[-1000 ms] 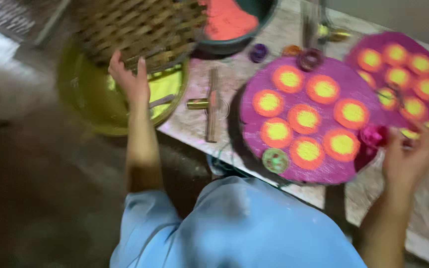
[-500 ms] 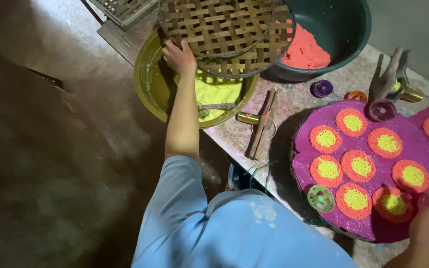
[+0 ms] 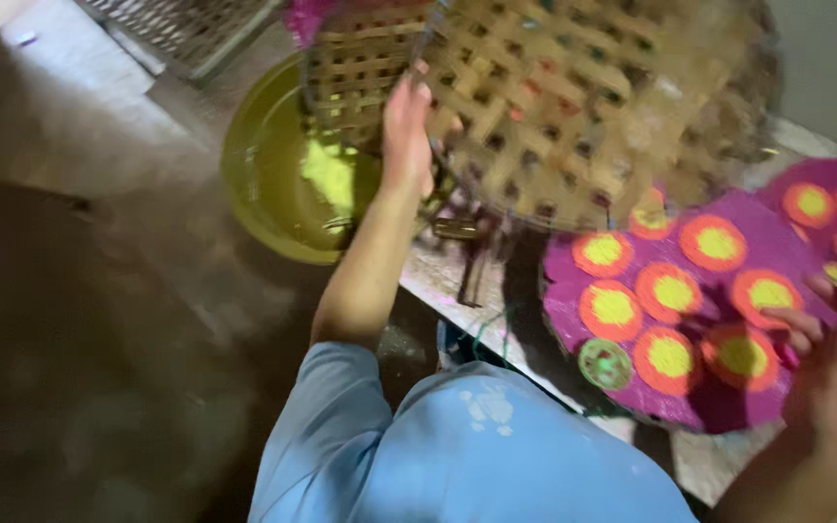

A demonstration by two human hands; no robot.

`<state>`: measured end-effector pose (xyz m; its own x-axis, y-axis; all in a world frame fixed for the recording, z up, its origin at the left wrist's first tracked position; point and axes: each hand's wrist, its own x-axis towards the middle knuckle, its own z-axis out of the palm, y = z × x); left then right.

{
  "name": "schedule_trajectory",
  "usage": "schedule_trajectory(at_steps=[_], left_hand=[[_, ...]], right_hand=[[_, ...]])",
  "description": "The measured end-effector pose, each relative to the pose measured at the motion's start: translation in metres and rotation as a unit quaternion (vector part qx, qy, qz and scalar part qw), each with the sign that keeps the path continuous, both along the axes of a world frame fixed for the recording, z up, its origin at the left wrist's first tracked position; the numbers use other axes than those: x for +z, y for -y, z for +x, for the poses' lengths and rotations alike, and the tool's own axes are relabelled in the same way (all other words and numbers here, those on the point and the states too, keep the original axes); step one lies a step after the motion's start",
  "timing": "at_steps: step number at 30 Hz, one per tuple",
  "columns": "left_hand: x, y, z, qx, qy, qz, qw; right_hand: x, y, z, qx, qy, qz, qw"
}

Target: The person presses colored powder into flower patterns on round purple boards using small plastic cups, then stacks the finished boards on woven bamboo trays. They later use a wooden hand press to form orange powder rings on a board and handle a white ring on the table.

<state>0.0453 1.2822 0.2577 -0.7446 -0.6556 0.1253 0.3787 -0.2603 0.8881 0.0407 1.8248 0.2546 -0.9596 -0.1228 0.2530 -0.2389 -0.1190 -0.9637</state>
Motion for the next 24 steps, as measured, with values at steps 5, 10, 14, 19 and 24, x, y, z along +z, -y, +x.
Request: schedule_trajectory(at_steps=[5,10,14,19,24], left_hand=[[-0.035,-0.142,0.014,-0.219,-0.049,0.035,0.974],[-0.071,-0.193,0.023,-0.202,0.001,-0.107,0.973],[-0.081,-0.195,0.027,-0.150,0.194,-0.286,0.926],[-0.088,-0.203,0.034,-0.092,0.168,-0.433,0.881],[-0.090,-0.212,0.037,-0.070,0.180,-0.489,0.851]], right_hand=[[-0.024,-0.052,0.024,-0.037,-0.027,-0.050,0.998],[-0.052,-0.100,0.059,-0.227,0.004,0.270,0.936],[-0.046,-0.099,0.075,-0.246,0.065,0.445,0.859],[-0.036,-0.099,0.073,-0.220,0.060,0.505,0.832],[-0.042,-0.114,0.072,-0.188,0.057,0.562,0.803]])
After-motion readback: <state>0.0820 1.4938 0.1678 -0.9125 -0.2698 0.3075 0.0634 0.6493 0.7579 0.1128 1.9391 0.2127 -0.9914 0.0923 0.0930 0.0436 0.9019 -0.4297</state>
